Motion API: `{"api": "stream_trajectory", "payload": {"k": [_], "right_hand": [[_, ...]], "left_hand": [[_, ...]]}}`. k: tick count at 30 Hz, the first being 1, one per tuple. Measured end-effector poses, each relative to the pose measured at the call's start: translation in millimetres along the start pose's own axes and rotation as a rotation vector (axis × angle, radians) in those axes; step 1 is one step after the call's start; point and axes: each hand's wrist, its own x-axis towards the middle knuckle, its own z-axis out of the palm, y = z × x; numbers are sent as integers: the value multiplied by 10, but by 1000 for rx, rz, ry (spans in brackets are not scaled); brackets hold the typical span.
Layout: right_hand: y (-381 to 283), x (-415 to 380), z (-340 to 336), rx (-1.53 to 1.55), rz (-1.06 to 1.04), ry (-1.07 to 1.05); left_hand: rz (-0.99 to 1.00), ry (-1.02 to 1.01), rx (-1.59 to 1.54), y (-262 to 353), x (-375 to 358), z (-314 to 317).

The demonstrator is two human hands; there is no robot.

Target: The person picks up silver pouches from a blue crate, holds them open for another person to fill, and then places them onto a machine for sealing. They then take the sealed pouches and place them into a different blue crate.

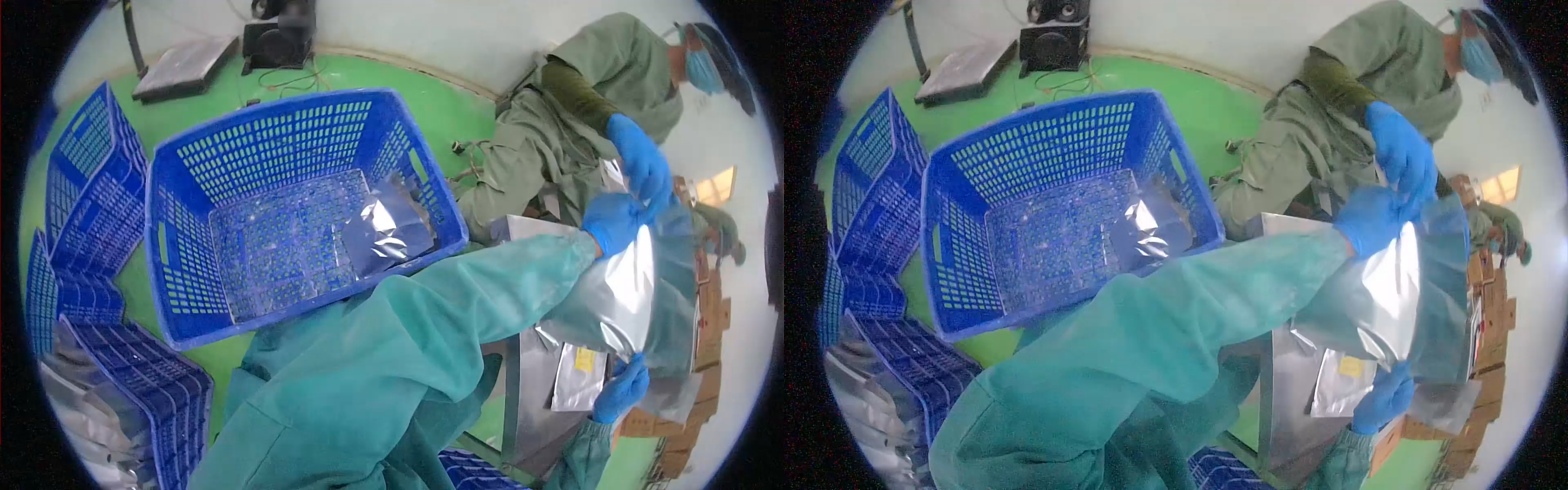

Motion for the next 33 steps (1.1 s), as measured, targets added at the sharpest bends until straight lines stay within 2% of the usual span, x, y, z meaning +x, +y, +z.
{"api": "stream_trajectory", "payload": {"k": [1,2,3,5,7,8,9,10,11,12,13,14,16,17,19,20,22,23,25,29,31,32,33], "right_hand": [[12,11,4,-95,-77,7],[67,1,7,-106,-92,31],[77,10,25,-112,-97,18],[90,-9,45,-126,-213,100],[10,-6,73,-119,-218,35],[-67,1,91,-105,-227,-19],[-125,-1,103,-93,-236,-72],[-165,0,120,-113,-232,-133],[-167,5,132,-119,-224,-123],[-168,18,139,-106,-200,-222],[-167,24,127,-93,-177,-320],[-48,31,139,37,-36,-351],[5,-14,218,88,-32,-367],[0,-18,250,135,-25,-391],[-54,-53,314,138,8,-365],[-44,-68,335,114,27,-394],[-161,-81,300,-3,14,-446],[-87,-73,297,-36,-38,-453],[-49,-64,292,-41,-14,-459],[-78,-54,276,-41,80,-505],[-9,-46,281,-70,66,-528],[-28,-48,277,-69,64,-557],[-80,-49,261,-65,60,-579]], "left_hand": [[46,11,33,38,-22,-77],[-9,-102,-68,29,-109,-172],[-18,-90,-71,79,-196,-380],[29,-412,148,173,-427,-835],[-81,-643,390,238,-701,-1446],[173,-454,376,-30,-892,-1758],[-179,-537,535,188,-916,-2093],[-249,-476,555,-197,-1016,-2443],[-370,-134,579,-61,-1121,-2687],[-365,-60,618,-445,-1171,-3032],[-354,-97,784,-639,-1181,-3348],[-279,-86,830,-1098,-1262,-3649],[-159,-78,896,-2138,-1609,-4044],[-116,-90,912,-2440,-1727,-4105],[-479,-267,778,-2467,-1782,-3951],[-456,-269,767,-2470,-1748,-3887],[-629,-175,743,-2442,-1737,-3749],[-614,-189,730,-2422,-1763,-3720],[-706,-88,576,-2345,-1815,-3737],[-584,-263,485,-1664,-1717,-3677],[-404,-259,418,-1133,-1554,-3521],[-399,-306,426,-934,-1440,-3492],[-332,-219,457,-751,-1291,-3457]]}}
